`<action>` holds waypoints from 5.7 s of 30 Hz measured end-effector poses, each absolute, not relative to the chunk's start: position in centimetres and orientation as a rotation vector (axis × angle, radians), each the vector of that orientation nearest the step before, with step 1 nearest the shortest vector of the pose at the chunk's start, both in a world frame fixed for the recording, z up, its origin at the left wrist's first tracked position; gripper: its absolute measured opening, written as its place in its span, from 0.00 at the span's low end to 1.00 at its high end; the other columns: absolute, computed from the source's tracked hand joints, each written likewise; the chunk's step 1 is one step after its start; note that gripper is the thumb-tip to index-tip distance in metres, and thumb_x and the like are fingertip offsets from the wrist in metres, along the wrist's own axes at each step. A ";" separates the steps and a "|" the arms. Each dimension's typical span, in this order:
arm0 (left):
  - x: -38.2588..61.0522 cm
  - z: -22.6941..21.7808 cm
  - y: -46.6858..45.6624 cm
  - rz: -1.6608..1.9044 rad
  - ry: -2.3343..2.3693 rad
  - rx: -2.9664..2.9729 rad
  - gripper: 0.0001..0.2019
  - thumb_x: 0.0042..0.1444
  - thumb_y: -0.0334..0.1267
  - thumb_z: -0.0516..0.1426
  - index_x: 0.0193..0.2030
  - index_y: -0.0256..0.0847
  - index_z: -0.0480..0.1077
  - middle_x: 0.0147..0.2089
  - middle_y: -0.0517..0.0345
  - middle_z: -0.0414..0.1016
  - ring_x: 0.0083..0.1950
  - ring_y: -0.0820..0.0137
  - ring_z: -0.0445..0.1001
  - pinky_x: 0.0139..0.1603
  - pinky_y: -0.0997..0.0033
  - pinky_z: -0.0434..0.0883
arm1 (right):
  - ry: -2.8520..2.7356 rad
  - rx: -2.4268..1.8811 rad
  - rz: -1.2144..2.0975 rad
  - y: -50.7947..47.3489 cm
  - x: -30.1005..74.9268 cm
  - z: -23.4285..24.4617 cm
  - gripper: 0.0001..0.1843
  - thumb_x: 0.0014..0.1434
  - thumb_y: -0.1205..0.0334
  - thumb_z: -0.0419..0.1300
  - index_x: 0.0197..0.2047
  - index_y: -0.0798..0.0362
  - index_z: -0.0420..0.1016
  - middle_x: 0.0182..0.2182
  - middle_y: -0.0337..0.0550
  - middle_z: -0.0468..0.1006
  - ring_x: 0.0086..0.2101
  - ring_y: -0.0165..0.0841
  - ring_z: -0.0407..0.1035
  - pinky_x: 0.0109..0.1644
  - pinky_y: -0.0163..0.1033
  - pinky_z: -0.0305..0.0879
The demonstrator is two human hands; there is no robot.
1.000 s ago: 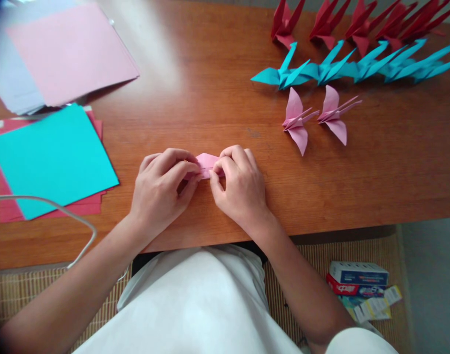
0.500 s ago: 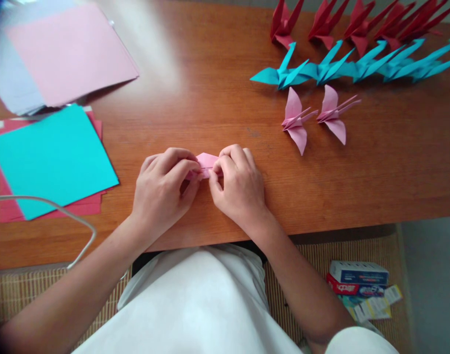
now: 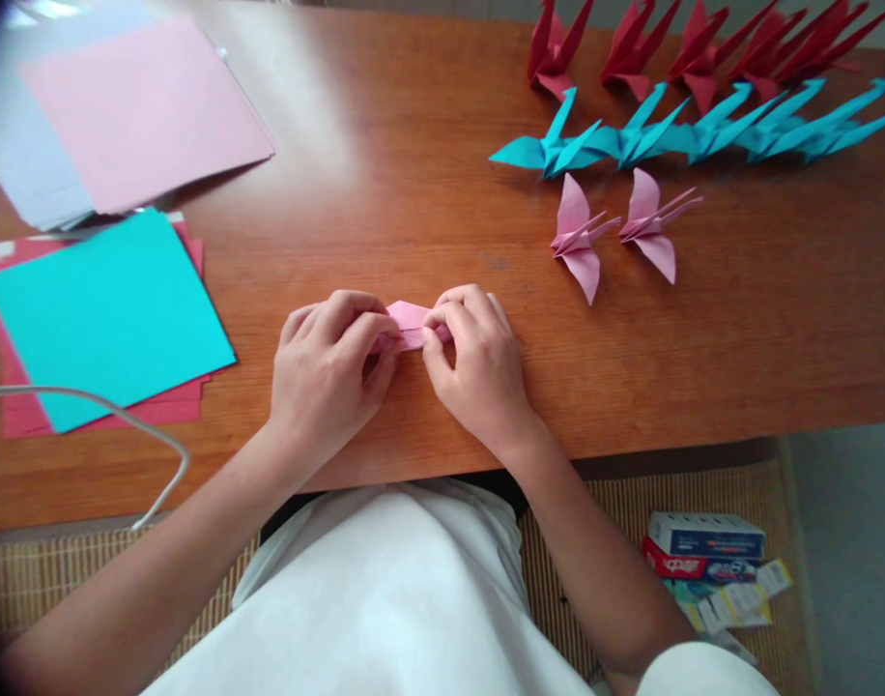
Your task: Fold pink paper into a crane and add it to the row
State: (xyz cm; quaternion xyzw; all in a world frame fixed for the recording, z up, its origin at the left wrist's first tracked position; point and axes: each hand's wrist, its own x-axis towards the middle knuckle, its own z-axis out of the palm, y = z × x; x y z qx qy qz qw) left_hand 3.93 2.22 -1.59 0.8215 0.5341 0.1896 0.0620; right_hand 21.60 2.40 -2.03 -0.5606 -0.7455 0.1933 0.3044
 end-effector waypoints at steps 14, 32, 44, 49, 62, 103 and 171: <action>3.9 -1.5 2.2 0.539 1.605 2.515 0.07 0.68 0.37 0.53 0.43 0.43 0.73 0.51 0.49 0.78 0.47 0.59 0.74 0.52 0.55 0.66 | -2.147 -1.574 0.311 2.0 20.8 -2.2 0.04 0.65 0.68 0.55 0.41 0.50 0.69 0.43 0.51 0.73 0.45 0.45 0.65 0.50 0.49 0.65; 3.9 -1.7 2.2 0.583 1.602 2.484 0.08 0.65 0.32 0.52 0.42 0.44 0.72 0.51 0.49 0.77 0.47 0.58 0.73 0.52 0.54 0.66 | -2.108 -1.558 0.290 2.0 21.1 -2.5 0.02 0.65 0.66 0.56 0.41 0.49 0.69 0.41 0.48 0.71 0.42 0.43 0.65 0.49 0.48 0.64; 2.8 -1.8 2.2 0.650 1.489 2.394 0.16 0.56 0.23 0.53 0.46 0.45 0.72 0.52 0.52 0.77 0.51 0.60 0.75 0.52 0.58 0.69 | -2.073 -1.539 0.326 2.1 21.4 -2.7 0.03 0.65 0.66 0.57 0.41 0.50 0.71 0.41 0.48 0.72 0.44 0.42 0.67 0.51 0.47 0.65; 2.1 -1.0 0.5 0.781 1.463 2.570 0.16 0.61 0.26 0.54 0.51 0.45 0.74 0.55 0.50 0.80 0.54 0.57 0.76 0.57 0.53 0.68 | -2.020 -1.510 0.278 1.9 21.4 -2.9 0.13 0.64 0.65 0.60 0.52 0.51 0.72 0.47 0.51 0.73 0.48 0.44 0.68 0.55 0.51 0.66; 2.2 -0.2 -2.3 0.471 1.391 2.640 0.21 0.68 0.39 0.53 0.65 0.34 0.68 0.68 0.42 0.70 0.71 0.50 0.66 0.70 0.45 0.60 | -2.179 -1.742 0.041 -1.9 19.6 -1.1 0.09 0.68 0.59 0.57 0.46 0.52 0.75 0.39 0.51 0.77 0.41 0.44 0.67 0.40 0.46 0.65; 0.2 -1.6 -1.0 0.657 1.178 2.763 0.11 0.68 0.34 0.56 0.53 0.40 0.76 0.61 0.54 0.79 0.60 0.60 0.78 0.57 0.58 0.75 | -2.410 -1.069 0.116 -0.4 22.8 -1.9 0.09 0.68 0.65 0.61 0.47 0.53 0.82 0.43 0.45 0.84 0.42 0.38 0.72 0.48 0.43 0.72; 2.7 -1.6 -0.5 0.678 1.521 2.538 0.06 0.68 0.36 0.55 0.46 0.43 0.73 0.51 0.56 0.82 0.50 0.61 0.76 0.48 0.59 0.68 | -2.071 -1.457 0.368 -0.5 20.2 -2.2 0.07 0.61 0.72 0.58 0.35 0.49 0.69 0.41 0.49 0.74 0.43 0.42 0.67 0.49 0.50 0.67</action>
